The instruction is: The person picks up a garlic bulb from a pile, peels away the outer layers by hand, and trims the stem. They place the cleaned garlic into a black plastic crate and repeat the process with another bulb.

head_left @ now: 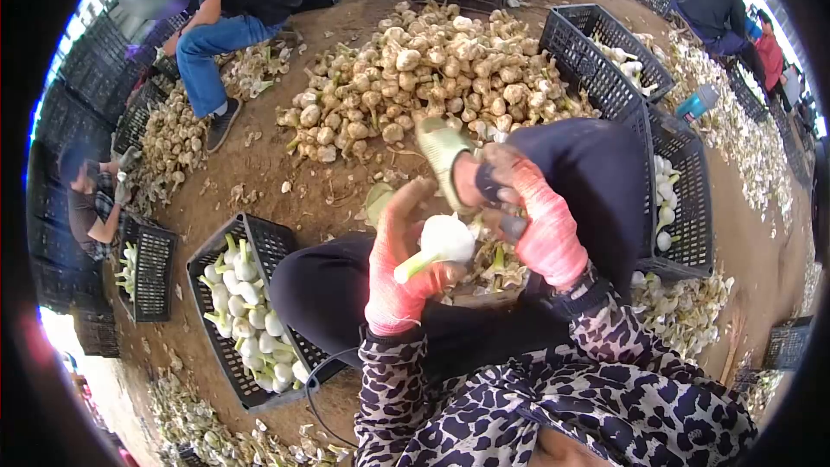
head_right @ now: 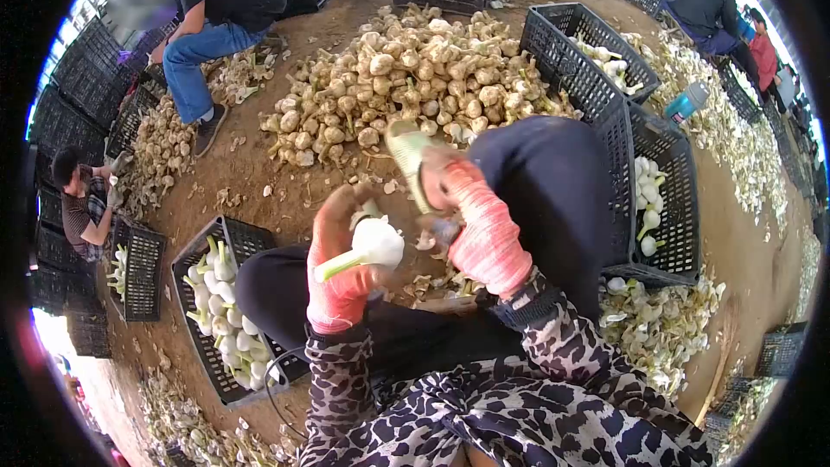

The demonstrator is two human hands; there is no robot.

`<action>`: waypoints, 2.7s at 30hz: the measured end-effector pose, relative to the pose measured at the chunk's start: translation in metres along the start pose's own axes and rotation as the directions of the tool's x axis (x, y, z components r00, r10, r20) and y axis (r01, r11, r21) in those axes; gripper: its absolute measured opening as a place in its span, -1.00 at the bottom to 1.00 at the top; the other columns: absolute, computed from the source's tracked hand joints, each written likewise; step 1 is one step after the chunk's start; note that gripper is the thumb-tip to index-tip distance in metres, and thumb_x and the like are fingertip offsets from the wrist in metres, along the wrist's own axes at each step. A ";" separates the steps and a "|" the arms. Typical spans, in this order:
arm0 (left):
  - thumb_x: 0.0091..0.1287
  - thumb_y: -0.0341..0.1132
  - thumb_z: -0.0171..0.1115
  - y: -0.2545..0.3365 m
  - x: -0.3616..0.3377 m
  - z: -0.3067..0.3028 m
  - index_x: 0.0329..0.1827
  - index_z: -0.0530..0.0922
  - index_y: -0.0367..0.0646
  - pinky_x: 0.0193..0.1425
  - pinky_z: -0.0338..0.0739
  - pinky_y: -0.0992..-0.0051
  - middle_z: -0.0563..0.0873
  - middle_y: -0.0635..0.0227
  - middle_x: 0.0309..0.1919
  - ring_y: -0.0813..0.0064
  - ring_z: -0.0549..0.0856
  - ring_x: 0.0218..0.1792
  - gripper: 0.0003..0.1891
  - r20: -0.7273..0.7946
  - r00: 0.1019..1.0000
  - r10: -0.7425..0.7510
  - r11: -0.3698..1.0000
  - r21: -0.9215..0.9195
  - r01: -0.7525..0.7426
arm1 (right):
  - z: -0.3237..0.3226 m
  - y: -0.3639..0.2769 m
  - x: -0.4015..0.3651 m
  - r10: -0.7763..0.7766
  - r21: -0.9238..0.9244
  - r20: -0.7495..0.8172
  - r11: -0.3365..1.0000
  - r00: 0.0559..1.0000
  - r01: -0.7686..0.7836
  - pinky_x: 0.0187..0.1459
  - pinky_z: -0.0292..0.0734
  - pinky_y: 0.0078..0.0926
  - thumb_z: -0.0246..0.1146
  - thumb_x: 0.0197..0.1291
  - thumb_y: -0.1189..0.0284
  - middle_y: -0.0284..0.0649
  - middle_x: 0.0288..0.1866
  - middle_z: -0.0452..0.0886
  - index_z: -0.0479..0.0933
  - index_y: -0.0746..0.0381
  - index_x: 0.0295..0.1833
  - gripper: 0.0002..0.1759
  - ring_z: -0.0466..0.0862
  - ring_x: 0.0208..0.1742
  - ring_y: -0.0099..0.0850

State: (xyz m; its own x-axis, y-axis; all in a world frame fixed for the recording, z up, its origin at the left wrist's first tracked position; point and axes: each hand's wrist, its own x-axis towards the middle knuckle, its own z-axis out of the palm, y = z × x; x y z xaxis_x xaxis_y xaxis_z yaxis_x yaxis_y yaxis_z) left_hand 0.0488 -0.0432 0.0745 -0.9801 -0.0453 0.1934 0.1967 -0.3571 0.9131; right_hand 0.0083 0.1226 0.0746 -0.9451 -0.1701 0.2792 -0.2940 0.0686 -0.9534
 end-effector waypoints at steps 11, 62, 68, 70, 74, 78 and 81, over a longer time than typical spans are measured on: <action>0.06 -0.27 0.35 -0.004 -0.009 0.013 0.16 0.32 -0.25 0.07 0.48 0.33 0.47 0.12 0.10 0.28 0.53 0.03 -0.40 -0.103 0.988 -0.116 0.908 -0.415 0.063 | 0.000 -0.029 -0.016 0.004 0.226 0.147 0.973 0.989 -0.037 -0.18 0.48 -0.57 0.24 0.04 0.58 -0.16 -0.18 0.58 0.50 0.30 -0.03 -0.69 0.56 -0.18 -0.47; 0.25 -0.01 0.10 -0.123 0.086 0.047 -0.09 0.52 0.01 0.16 0.23 0.02 0.57 0.25 -0.03 0.16 0.42 0.11 -0.69 -0.215 0.787 -0.578 0.681 -0.658 0.320 | -0.042 0.162 0.004 0.661 0.368 -0.273 0.743 0.699 -0.559 -0.38 0.41 -0.50 0.13 0.02 0.62 -0.25 -0.38 0.60 0.56 0.25 -0.22 -0.81 0.51 -0.42 -0.51; 0.27 -0.09 0.09 -0.162 0.094 0.026 -0.14 0.47 -0.11 0.06 0.37 0.07 0.60 0.26 -0.09 0.21 0.51 0.00 -0.71 -0.226 0.648 -0.727 0.610 -0.645 0.460 | -0.059 0.125 0.021 0.591 0.402 -0.370 0.797 0.717 -0.450 -0.40 0.34 -0.71 0.10 0.06 0.68 -0.36 -0.38 0.56 0.55 0.27 -0.08 -0.71 0.42 -0.42 -0.68; 0.26 -0.13 0.12 -0.172 0.112 0.036 -0.09 0.50 -0.14 0.01 0.45 0.14 0.61 0.22 -0.15 0.21 0.57 -0.11 -0.70 -0.312 0.608 -0.730 0.664 -0.535 0.523 | -0.066 0.139 0.017 0.717 0.545 -0.353 0.680 0.602 -0.490 -0.38 0.38 -0.69 0.11 0.06 0.67 -0.33 -0.36 0.57 0.56 0.27 -0.10 -0.73 0.46 -0.39 -0.66; 0.32 -0.20 0.06 -0.160 0.154 0.110 -0.02 0.44 -0.16 -0.06 0.52 0.21 0.60 0.27 -0.16 0.35 0.59 -0.13 -0.73 -0.035 0.780 -0.625 0.726 -0.392 0.565 | -0.062 0.173 0.003 0.839 0.631 -0.250 0.520 0.484 -0.576 -0.28 0.45 -0.62 0.15 0.05 0.61 -0.27 -0.29 0.62 0.57 0.27 -0.15 -0.78 0.53 -0.32 -0.60; 0.27 -0.13 0.11 -0.176 0.180 0.151 -0.06 0.48 -0.19 -0.04 0.51 0.19 0.62 0.22 -0.17 0.24 0.60 -0.12 -0.67 0.031 0.731 -0.681 0.681 -0.339 0.649 | -0.065 0.178 0.004 0.744 0.539 -0.384 0.661 0.547 -0.522 -0.34 0.44 -0.62 0.15 0.08 0.57 -0.28 -0.39 0.60 0.55 0.31 -0.21 -0.85 0.51 -0.40 -0.60; 0.32 -0.29 0.05 -0.216 0.202 0.153 -0.05 0.44 -0.18 -0.11 0.54 0.19 0.59 0.27 -0.18 0.34 0.59 -0.18 -0.78 0.005 0.511 -0.859 0.484 -0.317 0.816 | -0.073 0.174 0.009 0.833 0.568 -0.332 0.551 0.443 -0.612 -0.43 0.41 -0.65 0.18 0.11 0.51 -0.30 -0.48 0.58 0.54 0.33 -0.26 -0.88 0.47 -0.46 -0.64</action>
State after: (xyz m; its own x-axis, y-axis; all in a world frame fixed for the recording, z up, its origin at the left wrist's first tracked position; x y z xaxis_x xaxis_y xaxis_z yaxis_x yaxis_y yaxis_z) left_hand -0.1873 0.1672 -0.0290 -0.6700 0.2883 -0.6841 -0.7132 -0.5057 0.4854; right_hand -0.0619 0.2043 -0.0799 -0.7106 0.3083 -0.6325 0.4971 -0.4162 -0.7614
